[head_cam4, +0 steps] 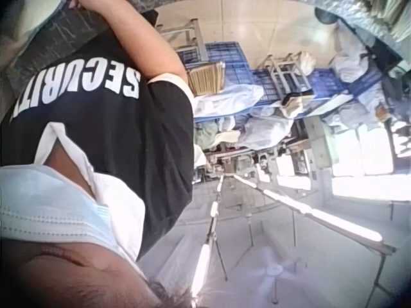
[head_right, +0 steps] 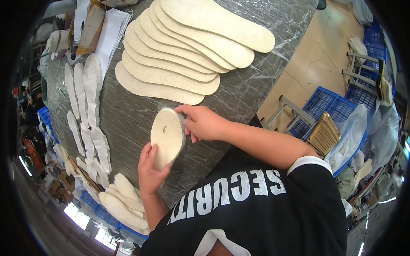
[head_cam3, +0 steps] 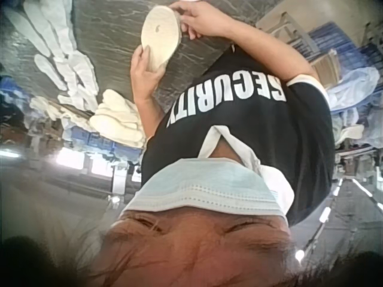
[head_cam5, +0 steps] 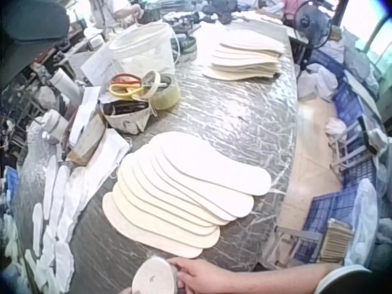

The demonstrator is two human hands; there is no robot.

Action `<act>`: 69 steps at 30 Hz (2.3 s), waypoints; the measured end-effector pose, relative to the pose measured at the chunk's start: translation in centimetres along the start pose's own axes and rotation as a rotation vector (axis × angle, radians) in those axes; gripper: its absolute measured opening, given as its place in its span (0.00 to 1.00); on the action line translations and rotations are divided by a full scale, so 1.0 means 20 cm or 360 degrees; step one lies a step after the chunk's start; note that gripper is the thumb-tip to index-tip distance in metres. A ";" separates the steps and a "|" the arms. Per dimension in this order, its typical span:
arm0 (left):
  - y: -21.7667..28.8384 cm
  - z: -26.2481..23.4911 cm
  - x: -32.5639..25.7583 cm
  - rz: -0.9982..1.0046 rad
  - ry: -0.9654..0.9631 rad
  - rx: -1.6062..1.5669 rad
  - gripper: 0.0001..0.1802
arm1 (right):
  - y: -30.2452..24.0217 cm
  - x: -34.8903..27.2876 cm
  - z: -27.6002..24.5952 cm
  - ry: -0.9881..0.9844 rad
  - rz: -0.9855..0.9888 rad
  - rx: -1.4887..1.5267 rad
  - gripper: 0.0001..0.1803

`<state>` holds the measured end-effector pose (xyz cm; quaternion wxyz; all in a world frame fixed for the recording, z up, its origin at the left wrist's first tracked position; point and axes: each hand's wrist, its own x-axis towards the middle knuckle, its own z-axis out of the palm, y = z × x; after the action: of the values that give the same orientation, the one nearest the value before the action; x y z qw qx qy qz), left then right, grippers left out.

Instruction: Assemble shoe insole components by aligning and pressing layers together.

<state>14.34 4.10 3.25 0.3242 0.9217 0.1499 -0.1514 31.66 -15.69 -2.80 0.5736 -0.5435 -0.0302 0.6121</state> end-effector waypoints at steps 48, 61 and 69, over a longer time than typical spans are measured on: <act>-0.18 0.05 -0.13 -0.0550 0.0406 -0.0832 0.08 | -0.03 0.11 0.28 0.0232 -0.0754 -0.2747 0.36; -0.20 0.07 -0.10 -0.0517 0.0448 -0.0871 0.05 | -0.24 0.34 0.39 0.0025 -0.0889 -0.2474 0.14; -0.21 0.10 -0.09 -0.0474 0.0497 -0.0840 0.06 | -0.25 0.36 0.40 -0.0133 -0.0811 -0.2521 0.10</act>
<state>10.72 5.69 0.10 0.4991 0.7860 0.3646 -0.0102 31.24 -4.00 -0.70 0.1408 -0.7396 -0.5953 0.2809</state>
